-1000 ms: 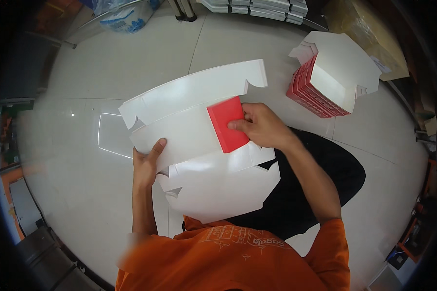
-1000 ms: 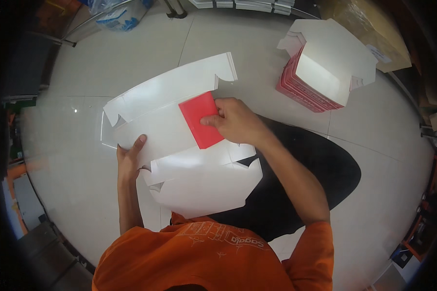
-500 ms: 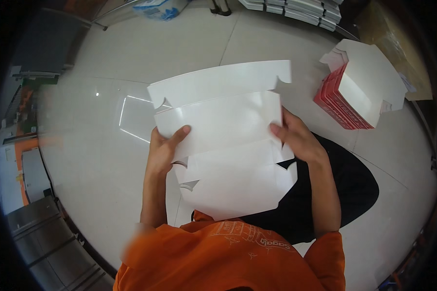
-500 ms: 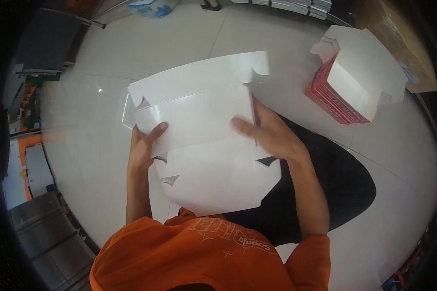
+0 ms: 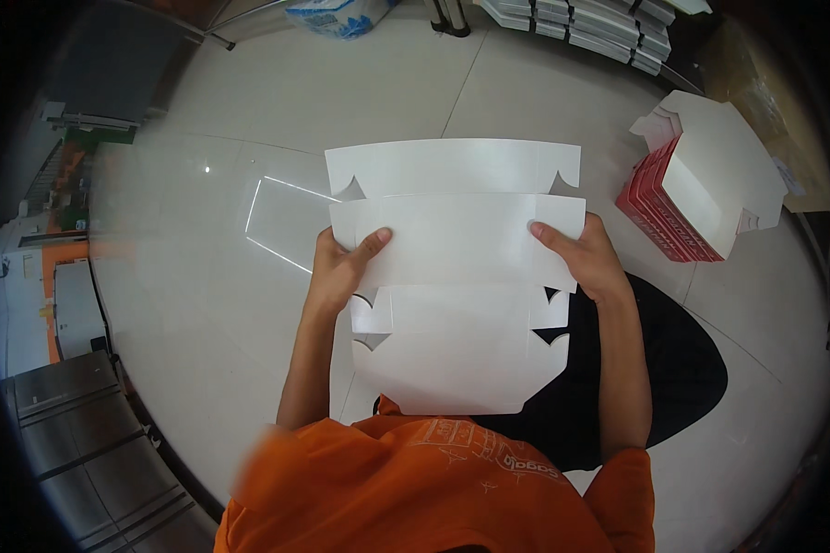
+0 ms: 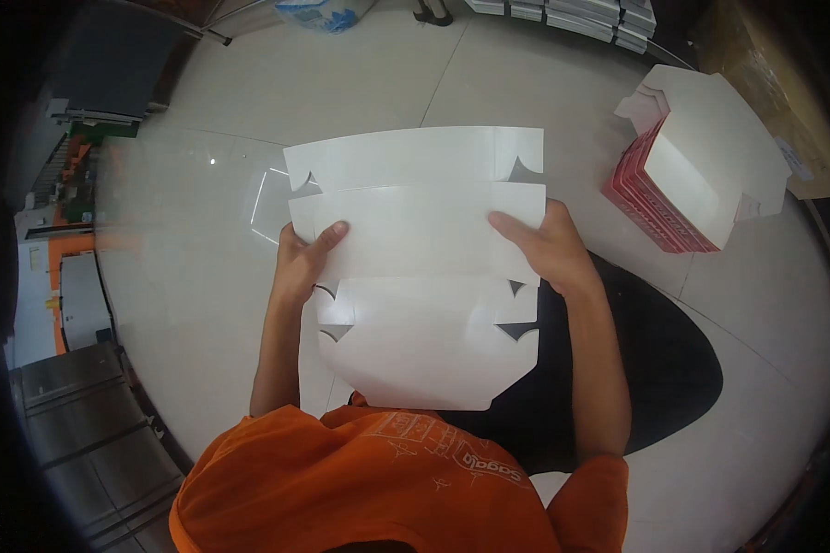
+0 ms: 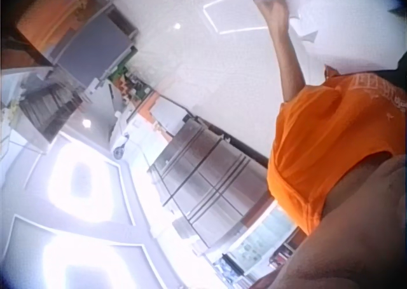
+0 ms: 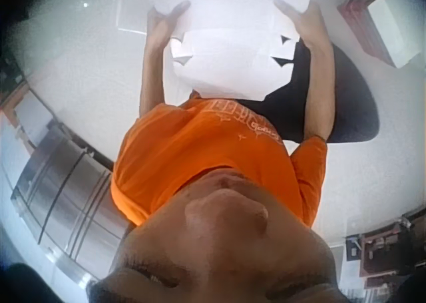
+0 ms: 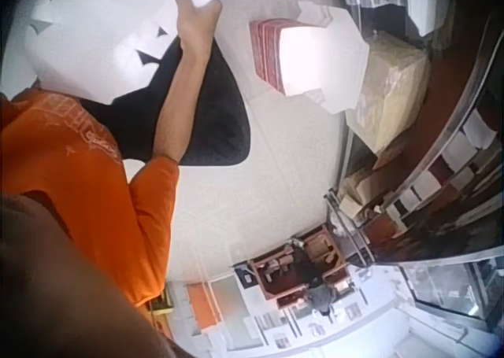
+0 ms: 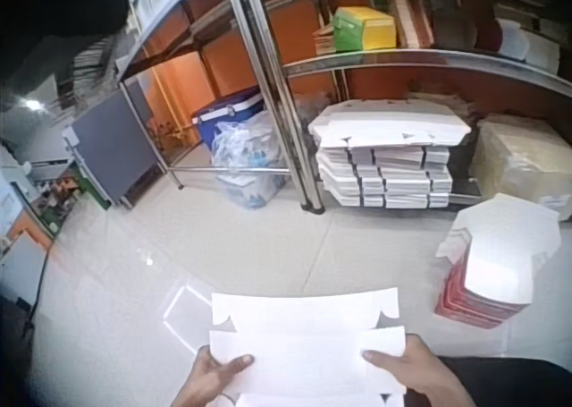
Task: The person assembles cardboard food containers by hand, folding and interlocking the flaps of flat templates to form open boxes and stacking them.
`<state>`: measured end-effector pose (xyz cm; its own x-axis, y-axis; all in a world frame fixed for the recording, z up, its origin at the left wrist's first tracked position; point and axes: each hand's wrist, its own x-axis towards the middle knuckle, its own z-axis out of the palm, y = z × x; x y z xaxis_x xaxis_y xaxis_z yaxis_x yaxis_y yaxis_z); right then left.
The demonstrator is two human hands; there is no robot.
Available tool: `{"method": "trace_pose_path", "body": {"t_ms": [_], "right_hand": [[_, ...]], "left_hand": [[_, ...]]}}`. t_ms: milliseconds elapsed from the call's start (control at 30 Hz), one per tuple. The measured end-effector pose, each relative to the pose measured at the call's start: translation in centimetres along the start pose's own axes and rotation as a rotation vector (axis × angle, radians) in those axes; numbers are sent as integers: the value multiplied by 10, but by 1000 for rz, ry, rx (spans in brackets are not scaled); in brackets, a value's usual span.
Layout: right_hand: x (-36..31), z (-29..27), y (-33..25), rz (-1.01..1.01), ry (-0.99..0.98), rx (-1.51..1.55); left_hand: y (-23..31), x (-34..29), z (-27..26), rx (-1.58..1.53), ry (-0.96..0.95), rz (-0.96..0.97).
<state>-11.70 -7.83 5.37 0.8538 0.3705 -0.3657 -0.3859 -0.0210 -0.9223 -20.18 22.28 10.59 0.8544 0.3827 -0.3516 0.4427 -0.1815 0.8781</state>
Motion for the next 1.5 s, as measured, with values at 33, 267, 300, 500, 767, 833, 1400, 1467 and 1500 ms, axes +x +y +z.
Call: {"method": "trace_pose_path", "body": {"t_ms": [33,267,300,500,767,833,1400,1467,1500], "right_hand": [[1,1,1,13,0,-4],[-16,8,-22,-69,7,-142],[-19,9,-27,-77,0,-171],[-28,11,-32,-121,4,-209],[-35,17,-35,-133,23,-237],[-33,16,-32,-181,26,-214],[-14,-4,-7,-80,-75,0],[-13,-6,-7,-78,-90,15],[-12,-8,-7,-82,-114,-5]], "left_hand": [[2,-2,2,38,11,-10],[8,-14,17,234,118,73],[5,-14,19,281,147,172],[11,-19,40,360,108,191],[7,-26,79,268,233,32],[-1,-19,61,-198,105,-10],[-12,24,4,-317,-434,-98],[-16,24,12,-185,-270,-70],[-15,23,14,-185,-270,-70]]}}
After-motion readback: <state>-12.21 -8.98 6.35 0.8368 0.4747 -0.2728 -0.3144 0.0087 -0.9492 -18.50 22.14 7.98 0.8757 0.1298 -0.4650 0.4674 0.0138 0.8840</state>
